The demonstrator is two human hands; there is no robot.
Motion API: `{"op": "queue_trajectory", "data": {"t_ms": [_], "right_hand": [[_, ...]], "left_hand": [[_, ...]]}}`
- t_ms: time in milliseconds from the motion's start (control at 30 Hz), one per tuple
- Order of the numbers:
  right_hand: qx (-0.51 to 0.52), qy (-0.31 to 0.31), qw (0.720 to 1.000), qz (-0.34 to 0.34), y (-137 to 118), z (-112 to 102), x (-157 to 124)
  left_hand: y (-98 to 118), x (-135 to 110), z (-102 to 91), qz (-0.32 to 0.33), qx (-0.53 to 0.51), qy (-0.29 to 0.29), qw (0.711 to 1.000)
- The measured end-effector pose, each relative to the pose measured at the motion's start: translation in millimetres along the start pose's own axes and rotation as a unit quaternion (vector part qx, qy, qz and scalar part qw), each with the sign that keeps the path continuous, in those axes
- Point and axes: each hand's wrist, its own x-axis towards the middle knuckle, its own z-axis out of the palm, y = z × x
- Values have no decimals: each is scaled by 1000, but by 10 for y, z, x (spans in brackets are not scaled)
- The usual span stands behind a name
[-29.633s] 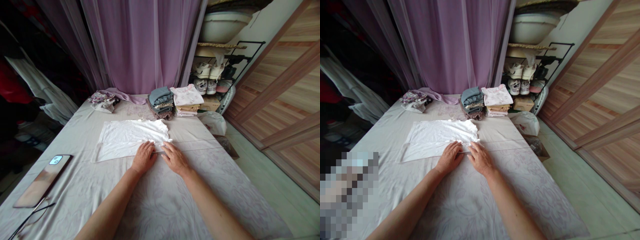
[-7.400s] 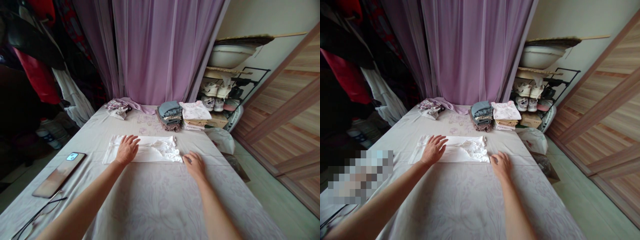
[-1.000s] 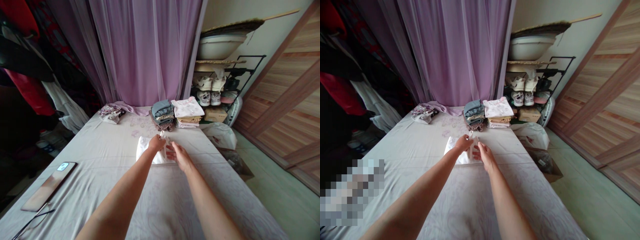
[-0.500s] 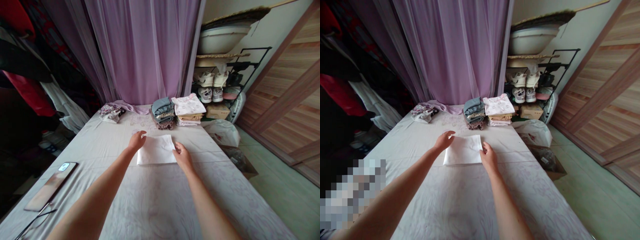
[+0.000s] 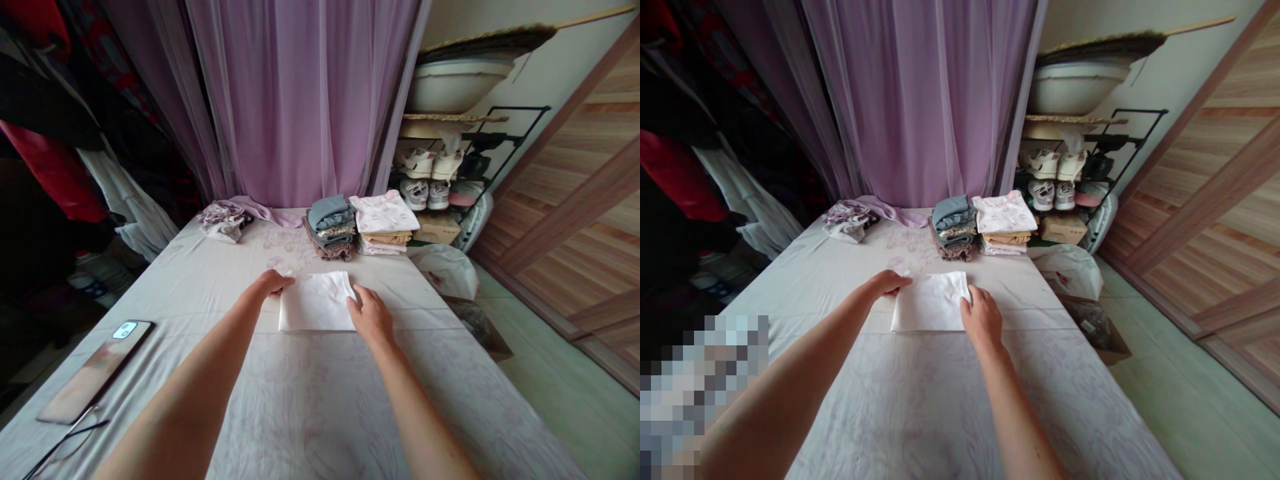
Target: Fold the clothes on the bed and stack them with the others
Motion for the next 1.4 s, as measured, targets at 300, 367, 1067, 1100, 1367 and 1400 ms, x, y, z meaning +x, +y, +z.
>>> {"op": "queue_trajectory", "data": {"t_ms": [300,367,1067,1100,1367,1400], "right_hand": [[147,-27,982,-113,-415,122,344],[160,-64,979,-111,-568,118,472],[168,-355,908,-144,-1012,133,991],[145,-363,907,-158,-1018,107,1007],[135,-302,929,-169,-1121,-206,1265],[148,-279,934,-168,-1132,-257,1326]], "left_hand": [[-22,-364,203,99,-250,3,963],[-32,-427,266,120,-343,-12,931],[-22,-641,433,150,-268,23,951],[-55,-671,440,142,-245,30,959],[-91,-853,247,96,-178,42,978],[-16,-858,121,98,-162,77,979]]}}
